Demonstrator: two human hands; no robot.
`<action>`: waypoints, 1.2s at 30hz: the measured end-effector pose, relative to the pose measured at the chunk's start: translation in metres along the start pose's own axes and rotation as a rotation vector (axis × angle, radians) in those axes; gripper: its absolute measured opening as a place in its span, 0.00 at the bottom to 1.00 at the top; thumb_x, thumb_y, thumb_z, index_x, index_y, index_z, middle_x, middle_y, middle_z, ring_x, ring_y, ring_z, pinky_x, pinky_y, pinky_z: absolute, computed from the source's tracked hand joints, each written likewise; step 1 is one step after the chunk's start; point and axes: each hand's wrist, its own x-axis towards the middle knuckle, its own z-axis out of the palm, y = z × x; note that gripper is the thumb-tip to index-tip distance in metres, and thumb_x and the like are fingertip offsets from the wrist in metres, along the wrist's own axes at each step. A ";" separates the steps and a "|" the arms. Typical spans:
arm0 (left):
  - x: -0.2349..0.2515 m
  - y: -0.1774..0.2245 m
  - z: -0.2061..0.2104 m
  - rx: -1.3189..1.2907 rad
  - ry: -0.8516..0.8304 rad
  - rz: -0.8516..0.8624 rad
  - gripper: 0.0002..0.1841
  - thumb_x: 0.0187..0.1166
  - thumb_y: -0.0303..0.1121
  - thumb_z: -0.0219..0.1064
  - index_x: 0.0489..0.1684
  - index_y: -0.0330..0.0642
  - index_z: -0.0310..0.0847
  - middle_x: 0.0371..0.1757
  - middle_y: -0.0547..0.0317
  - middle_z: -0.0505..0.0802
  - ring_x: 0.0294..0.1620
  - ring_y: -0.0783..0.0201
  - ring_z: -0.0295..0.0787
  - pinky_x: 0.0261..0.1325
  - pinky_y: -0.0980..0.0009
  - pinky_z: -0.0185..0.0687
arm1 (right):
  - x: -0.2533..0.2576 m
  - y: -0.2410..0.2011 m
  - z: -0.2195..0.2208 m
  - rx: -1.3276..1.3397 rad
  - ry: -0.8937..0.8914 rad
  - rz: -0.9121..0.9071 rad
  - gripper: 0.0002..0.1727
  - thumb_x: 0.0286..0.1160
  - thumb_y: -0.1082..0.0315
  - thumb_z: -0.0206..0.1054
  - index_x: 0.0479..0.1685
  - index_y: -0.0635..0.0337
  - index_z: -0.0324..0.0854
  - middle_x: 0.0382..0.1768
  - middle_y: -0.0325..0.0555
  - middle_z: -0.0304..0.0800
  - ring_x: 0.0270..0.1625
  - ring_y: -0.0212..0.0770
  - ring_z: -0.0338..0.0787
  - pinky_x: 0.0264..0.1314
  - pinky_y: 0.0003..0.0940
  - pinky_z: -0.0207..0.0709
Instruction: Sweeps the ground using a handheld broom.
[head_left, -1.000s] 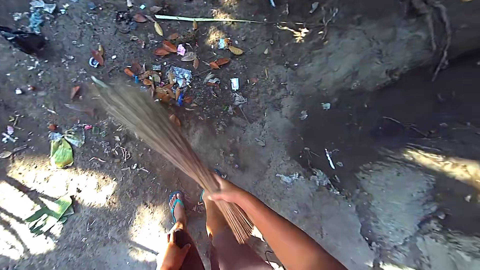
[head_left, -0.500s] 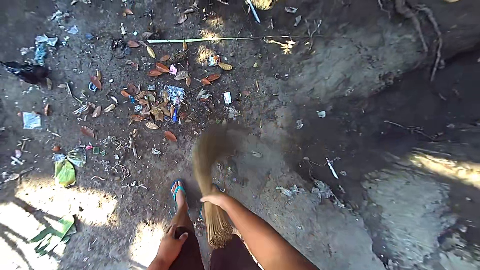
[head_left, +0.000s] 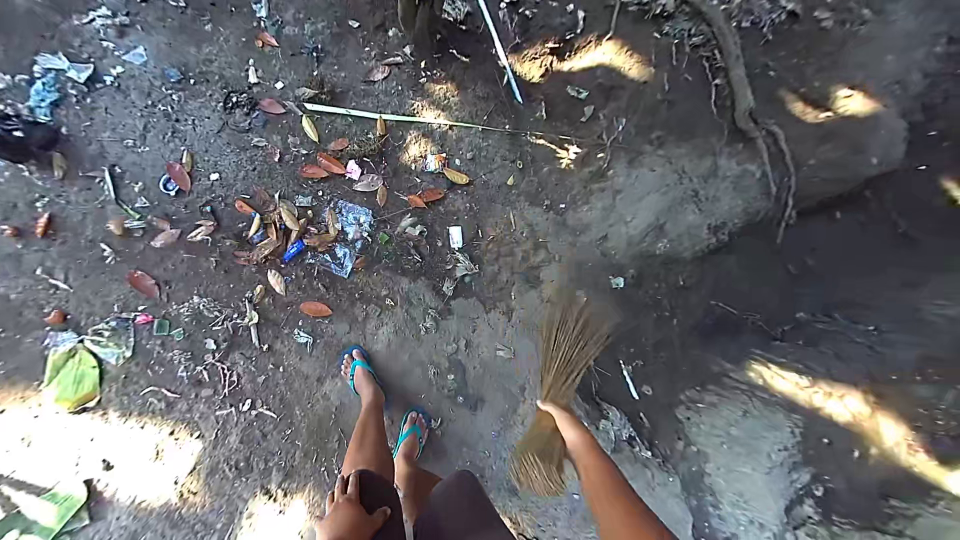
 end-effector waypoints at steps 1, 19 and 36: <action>0.002 -0.001 -0.007 -0.003 0.007 -0.001 0.60 0.61 0.72 0.75 0.96 0.54 0.53 0.96 0.47 0.59 0.93 0.39 0.57 0.82 0.28 0.60 | -0.001 -0.016 0.028 -0.036 -0.023 0.014 0.31 0.80 0.57 0.68 0.78 0.66 0.70 0.67 0.66 0.82 0.65 0.57 0.84 0.66 0.59 0.77; 0.020 0.003 -0.093 -0.086 -0.029 -0.018 0.59 0.63 0.70 0.75 0.97 0.52 0.51 0.96 0.46 0.56 0.94 0.40 0.55 0.85 0.26 0.50 | -0.093 -0.102 0.058 0.083 -0.248 -0.065 0.43 0.79 0.76 0.65 0.92 0.51 0.45 0.55 0.60 0.81 0.43 0.51 0.90 0.45 0.48 0.88; 0.018 0.101 -0.104 -0.244 0.102 -0.130 0.53 0.69 0.61 0.76 0.95 0.48 0.54 0.94 0.40 0.59 0.93 0.37 0.56 0.85 0.27 0.52 | -0.008 -0.210 -0.029 -0.412 -0.385 -0.353 0.62 0.57 0.72 0.81 0.96 0.51 0.42 0.76 0.63 0.75 0.71 0.53 0.85 0.71 0.53 0.82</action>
